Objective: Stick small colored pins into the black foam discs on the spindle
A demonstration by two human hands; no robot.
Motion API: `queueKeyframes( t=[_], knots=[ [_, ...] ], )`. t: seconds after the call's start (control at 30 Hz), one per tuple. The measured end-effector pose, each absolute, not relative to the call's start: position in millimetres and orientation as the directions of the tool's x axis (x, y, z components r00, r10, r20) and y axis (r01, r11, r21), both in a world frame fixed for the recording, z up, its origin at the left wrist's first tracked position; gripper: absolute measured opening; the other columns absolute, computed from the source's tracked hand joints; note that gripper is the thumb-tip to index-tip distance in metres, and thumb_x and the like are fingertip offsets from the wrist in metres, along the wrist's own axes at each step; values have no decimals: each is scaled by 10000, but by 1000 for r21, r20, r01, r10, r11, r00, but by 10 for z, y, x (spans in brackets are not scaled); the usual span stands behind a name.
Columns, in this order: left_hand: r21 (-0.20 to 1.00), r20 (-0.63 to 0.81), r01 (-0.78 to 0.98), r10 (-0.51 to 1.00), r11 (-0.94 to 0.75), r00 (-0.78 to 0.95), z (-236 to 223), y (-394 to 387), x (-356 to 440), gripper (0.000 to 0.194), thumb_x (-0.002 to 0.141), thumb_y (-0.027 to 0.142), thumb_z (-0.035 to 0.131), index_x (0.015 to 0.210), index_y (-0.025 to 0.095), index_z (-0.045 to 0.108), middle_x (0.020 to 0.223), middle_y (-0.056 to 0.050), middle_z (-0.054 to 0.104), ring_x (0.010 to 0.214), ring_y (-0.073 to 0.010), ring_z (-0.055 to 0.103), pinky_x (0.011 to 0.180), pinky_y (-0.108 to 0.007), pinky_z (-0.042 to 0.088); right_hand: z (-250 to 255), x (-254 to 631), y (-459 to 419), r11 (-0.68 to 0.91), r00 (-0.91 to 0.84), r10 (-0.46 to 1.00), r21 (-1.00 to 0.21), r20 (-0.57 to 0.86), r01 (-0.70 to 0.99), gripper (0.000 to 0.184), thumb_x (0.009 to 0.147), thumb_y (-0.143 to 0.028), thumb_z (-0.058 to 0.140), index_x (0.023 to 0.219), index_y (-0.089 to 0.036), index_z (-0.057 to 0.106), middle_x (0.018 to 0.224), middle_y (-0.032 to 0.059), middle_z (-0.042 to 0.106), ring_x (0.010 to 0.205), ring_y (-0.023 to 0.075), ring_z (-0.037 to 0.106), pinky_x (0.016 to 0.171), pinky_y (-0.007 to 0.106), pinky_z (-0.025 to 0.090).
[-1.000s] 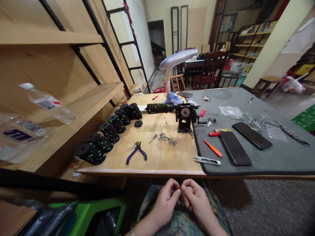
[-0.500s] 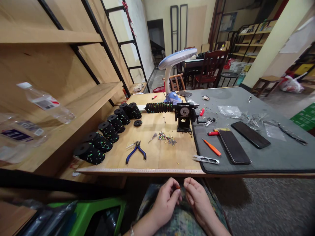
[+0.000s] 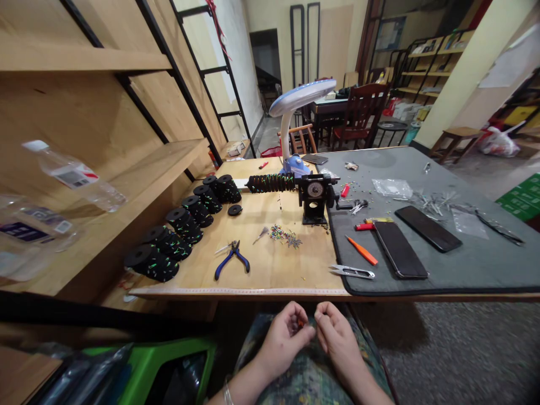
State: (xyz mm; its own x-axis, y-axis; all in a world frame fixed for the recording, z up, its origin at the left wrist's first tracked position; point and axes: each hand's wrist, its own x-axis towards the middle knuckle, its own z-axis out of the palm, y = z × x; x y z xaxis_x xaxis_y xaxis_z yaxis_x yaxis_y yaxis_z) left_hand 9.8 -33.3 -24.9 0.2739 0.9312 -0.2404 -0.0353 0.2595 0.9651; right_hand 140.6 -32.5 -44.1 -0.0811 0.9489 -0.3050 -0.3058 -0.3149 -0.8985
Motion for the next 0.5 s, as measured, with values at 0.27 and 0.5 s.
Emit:
queueKeyframes(
  t=[0.27,0.5],
  knots=[
    [944,-316,-8,908,331,275,-251,-306,109,44,707,195,525,736,169,503,546,31,546,437,-86,451,445,-198,336,-473,1414,-337,-267,-64,964,-933,-260,-239,406,764,-607,559,745,-233,401,396,-158,303,329,45,217,336,156,171],
    [978,-207,74,959,196,195,-335,-323,96,27,711,155,538,696,173,525,595,36,510,550,-106,470,544,-210,385,-486,1409,-351,-220,-55,975,-959,-214,-180,377,800,-583,526,758,-231,399,416,-153,305,349,50,233,352,161,173]
  ],
)
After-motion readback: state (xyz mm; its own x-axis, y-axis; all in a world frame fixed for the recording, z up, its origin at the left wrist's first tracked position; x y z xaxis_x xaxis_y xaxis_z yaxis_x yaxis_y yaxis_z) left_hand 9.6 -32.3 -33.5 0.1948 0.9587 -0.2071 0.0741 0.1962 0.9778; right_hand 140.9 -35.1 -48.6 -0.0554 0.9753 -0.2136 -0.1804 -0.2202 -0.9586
